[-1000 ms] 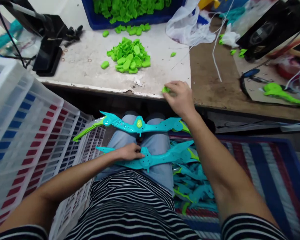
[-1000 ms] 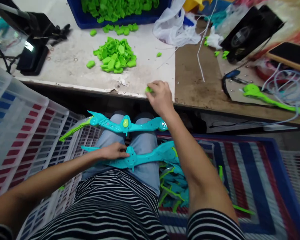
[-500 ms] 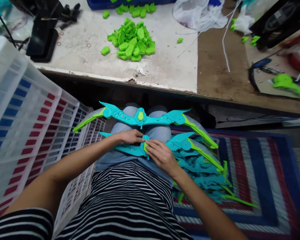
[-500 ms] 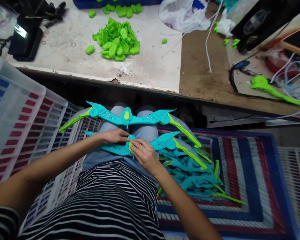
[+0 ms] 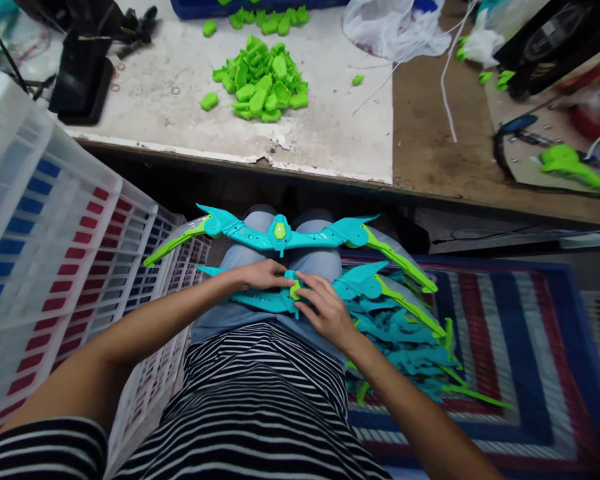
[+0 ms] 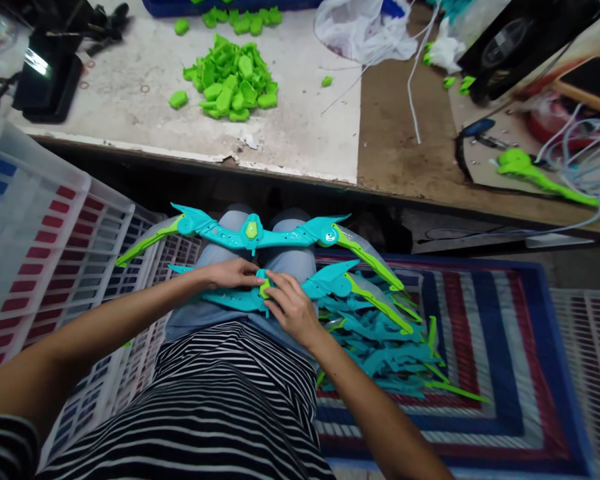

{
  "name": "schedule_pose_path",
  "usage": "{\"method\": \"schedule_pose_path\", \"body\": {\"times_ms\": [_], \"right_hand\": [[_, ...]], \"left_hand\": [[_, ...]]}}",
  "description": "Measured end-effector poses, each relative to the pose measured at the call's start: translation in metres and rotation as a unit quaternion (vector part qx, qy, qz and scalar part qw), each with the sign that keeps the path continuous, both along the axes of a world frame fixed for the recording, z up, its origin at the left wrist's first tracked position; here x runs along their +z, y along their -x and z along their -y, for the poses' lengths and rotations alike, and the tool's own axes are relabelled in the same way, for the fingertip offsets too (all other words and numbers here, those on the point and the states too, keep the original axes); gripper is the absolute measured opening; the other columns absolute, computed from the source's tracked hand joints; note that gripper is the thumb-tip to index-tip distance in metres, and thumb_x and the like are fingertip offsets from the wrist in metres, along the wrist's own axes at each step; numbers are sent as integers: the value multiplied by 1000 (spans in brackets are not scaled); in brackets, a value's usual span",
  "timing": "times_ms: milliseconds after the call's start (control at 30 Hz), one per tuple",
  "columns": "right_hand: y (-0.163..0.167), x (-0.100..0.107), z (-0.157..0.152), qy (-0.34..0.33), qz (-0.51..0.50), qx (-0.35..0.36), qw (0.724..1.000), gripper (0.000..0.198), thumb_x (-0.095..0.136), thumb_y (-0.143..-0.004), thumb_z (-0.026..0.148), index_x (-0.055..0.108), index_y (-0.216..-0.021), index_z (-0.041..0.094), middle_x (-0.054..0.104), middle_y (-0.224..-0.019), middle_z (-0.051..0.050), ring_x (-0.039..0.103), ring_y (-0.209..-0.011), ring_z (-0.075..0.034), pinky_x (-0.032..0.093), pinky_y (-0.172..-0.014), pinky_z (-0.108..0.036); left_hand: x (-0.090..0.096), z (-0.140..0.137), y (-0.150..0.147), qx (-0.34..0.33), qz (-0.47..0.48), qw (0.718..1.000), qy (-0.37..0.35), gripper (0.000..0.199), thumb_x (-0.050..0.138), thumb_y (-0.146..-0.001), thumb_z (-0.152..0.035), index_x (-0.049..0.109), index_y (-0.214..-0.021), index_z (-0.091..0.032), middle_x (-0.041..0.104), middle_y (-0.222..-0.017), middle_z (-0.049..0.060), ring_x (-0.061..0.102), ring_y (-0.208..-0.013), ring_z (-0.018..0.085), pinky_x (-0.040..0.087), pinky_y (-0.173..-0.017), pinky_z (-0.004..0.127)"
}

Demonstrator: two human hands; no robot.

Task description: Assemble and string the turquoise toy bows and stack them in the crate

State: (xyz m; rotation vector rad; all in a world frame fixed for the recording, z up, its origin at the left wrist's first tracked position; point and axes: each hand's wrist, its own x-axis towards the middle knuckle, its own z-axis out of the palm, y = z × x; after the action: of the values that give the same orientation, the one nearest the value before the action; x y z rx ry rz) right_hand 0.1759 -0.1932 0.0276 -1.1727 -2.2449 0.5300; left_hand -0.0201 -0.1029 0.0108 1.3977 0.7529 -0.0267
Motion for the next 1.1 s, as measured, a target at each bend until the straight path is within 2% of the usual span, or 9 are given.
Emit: {"method": "schedule_pose_path", "body": {"times_ms": [233, 433, 533, 633, 767, 833, 933, 1033, 1100], "right_hand": [[-1, -1, 0, -13, -24, 6, 1000, 26, 61, -86, 17, 61, -112, 18, 67, -112, -12, 62, -104, -23, 56, -86, -43], [3, -4, 6, -35, 18, 10, 999, 27, 57, -88, 14, 63, -114, 18, 66, -116, -11, 58, -111, -24, 56, -87, -41], [4, -5, 10, -24, 48, -24, 998, 21, 58, -88, 21, 66, -108, 20, 64, -119, -10, 56, -114, -26, 53, -90, -44], [4, -8, 14, 16, 51, -82, 995, 19, 57, -89, 34, 65, -102, 23, 65, -118, -10, 60, -107, -27, 49, -93, -49], [2, -13, 5, 116, 44, -134, 983, 44, 60, -85, 44, 54, -122, 22, 69, -104, -10, 64, -97, -27, 48, -89, -48], [1, -16, -5, 177, 57, -120, 975, 54, 64, -81, 44, 49, -129, 23, 69, -104, -9, 65, -96, -27, 47, -88, -48], [2, -17, -17, 243, 93, -105, 960, 57, 66, -77, 40, 50, -129, 25, 70, -100, -6, 66, -89, -26, 46, -86, -47], [0, -8, -27, 259, 148, -80, 951, 60, 68, -74, 38, 51, -130, 25, 70, -101, -6, 65, -90, -27, 47, -83, -46], [-1, 7, -41, 251, 199, -26, 947, 56, 70, -72, 36, 57, -125, 24, 70, -99, -8, 65, -88, -30, 49, -78, -44]], "left_hand": [[1, 0, -1, 37, -23, 997, 62, 69, 42, -68, -82, 52, -74, -14, 55, -63, 2, 53, -64, 15, 43, -60, 26], [1, 0, -2, 38, -15, 997, 59, 68, 44, -68, -81, 52, -72, -14, 52, -61, 1, 49, -61, 14, 40, -57, 25], [-1, 1, -3, 19, 1, 1000, 16, 64, 54, -63, -78, 50, -70, -14, 46, -61, -2, 41, -58, 10, 32, -52, 23], [-2, 4, -6, 22, -25, 999, -28, 56, 61, -65, -68, 51, -71, -13, 43, -62, -3, 37, -58, 9, 27, -50, 22], [1, 7, -11, 36, -47, 997, -54, 39, 61, -72, -51, 54, -75, -13, 46, -64, -3, 40, -59, 10, 29, -50, 22], [1, 7, -13, 36, -63, 995, -61, 35, 63, -72, -46, 56, -77, -12, 47, -64, -3, 42, -59, 10, 29, -50, 22], [-1, 5, -14, 49, -100, 991, -80, 31, 64, -72, -40, 60, -82, -12, 48, -63, -4, 44, -58, 11, 29, -50, 22], [2, 6, -14, 42, -125, 985, -115, 32, 64, -75, -41, 63, -89, -12, 54, -67, -2, 50, -61, 13, 34, -53, 23], [8, 13, -15, 31, -141, 980, -138, 39, 62, -78, -45, 63, -100, -13, 61, -75, 1, 56, -69, 17, 41, -60, 25]]}}
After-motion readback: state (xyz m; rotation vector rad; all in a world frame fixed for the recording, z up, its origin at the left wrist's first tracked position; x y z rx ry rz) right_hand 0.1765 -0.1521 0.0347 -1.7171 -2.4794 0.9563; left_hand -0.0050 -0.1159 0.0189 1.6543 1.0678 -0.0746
